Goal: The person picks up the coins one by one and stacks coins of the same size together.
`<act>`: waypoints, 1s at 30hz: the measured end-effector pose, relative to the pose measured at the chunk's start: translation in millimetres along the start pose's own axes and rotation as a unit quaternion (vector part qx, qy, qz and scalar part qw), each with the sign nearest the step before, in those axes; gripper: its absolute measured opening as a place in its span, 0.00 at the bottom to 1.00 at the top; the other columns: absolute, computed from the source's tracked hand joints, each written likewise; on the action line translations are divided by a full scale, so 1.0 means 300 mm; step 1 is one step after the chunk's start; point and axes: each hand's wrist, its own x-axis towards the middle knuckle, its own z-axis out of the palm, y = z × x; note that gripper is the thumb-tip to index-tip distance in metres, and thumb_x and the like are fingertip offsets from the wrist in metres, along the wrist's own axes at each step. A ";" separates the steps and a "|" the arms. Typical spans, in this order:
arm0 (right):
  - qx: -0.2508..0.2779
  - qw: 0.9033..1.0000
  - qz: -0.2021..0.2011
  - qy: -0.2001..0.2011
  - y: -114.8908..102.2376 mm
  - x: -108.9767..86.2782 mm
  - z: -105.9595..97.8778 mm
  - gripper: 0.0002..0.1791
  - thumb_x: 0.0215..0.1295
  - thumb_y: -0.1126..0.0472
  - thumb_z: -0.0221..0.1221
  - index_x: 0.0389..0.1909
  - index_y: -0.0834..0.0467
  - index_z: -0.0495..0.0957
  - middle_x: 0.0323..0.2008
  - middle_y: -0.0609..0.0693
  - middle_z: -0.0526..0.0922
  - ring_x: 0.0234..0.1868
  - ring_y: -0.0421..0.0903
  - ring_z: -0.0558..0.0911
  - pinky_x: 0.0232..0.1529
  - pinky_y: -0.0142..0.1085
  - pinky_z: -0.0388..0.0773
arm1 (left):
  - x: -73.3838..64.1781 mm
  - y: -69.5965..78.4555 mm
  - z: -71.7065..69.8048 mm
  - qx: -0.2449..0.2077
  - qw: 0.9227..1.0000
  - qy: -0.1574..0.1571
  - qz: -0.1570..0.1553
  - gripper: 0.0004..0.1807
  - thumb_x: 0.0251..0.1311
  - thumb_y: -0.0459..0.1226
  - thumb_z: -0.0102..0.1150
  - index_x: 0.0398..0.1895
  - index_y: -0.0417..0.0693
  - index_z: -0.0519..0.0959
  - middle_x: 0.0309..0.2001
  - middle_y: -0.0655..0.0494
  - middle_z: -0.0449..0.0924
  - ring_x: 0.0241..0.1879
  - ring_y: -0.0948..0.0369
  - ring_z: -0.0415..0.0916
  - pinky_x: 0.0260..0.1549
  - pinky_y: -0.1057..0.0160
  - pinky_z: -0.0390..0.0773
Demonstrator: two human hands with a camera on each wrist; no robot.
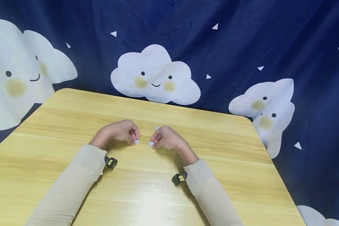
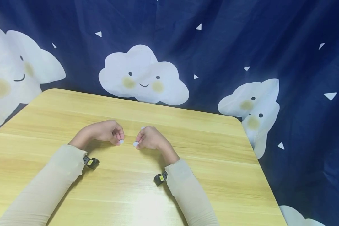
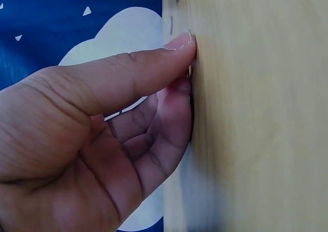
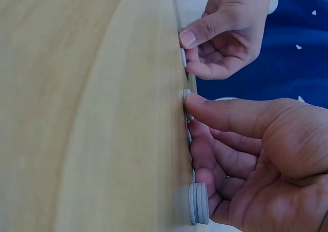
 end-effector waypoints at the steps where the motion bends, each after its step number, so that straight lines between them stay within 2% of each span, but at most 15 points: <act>1: 0.000 1.000 0.000 -0.001 -0.001 0.000 0.000 0.09 0.55 0.68 0.75 0.34 0.60 0.85 0.30 0.48 0.85 0.33 0.42 0.81 0.38 0.31 0.79 | -0.001 -0.001 -0.001 0.000 1.000 0.000 0.002 0.08 0.54 0.28 0.74 0.35 0.42 0.83 0.32 0.54 0.82 0.35 0.59 0.76 0.42 0.61 0.77; 10: -0.004 1.000 -0.011 -0.006 -0.002 -0.006 -0.008 0.09 0.55 0.67 0.75 0.35 0.61 0.85 0.29 0.48 0.85 0.32 0.42 0.81 0.37 0.31 0.78 | -0.012 0.010 -0.002 -0.002 1.000 -0.003 0.003 0.07 0.54 0.27 0.73 0.34 0.41 0.84 0.32 0.53 0.82 0.35 0.59 0.77 0.41 0.61 0.78; 17: 0.005 1.000 -0.018 -0.005 0.010 -0.013 -0.030 0.11 0.57 0.66 0.75 0.39 0.60 0.86 0.32 0.47 0.87 0.36 0.42 0.84 0.40 0.32 0.79 | -0.010 0.008 0.002 -0.005 1.000 0.000 0.001 0.07 0.54 0.27 0.73 0.34 0.41 0.84 0.32 0.53 0.82 0.35 0.59 0.77 0.42 0.61 0.78; 25: 0.014 1.000 -0.024 0.012 0.025 -0.018 -0.093 0.12 0.60 0.66 0.72 0.44 0.62 0.85 0.35 0.47 0.88 0.40 0.43 0.85 0.47 0.36 0.80 | -0.010 0.010 0.003 0.007 1.000 0.013 -0.008 0.08 0.52 0.29 0.75 0.33 0.42 0.84 0.31 0.54 0.82 0.34 0.59 0.76 0.41 0.61 0.77; 30: -0.012 0.999 -0.025 0.024 0.033 0.004 -0.137 0.11 0.60 0.66 0.71 0.43 0.63 0.85 0.36 0.48 0.88 0.41 0.43 0.85 0.49 0.36 0.80 | -0.014 0.016 0.001 0.030 0.999 0.029 -0.020 0.07 0.52 0.32 0.76 0.32 0.44 0.86 0.28 0.56 0.82 0.31 0.61 0.75 0.39 0.61 0.75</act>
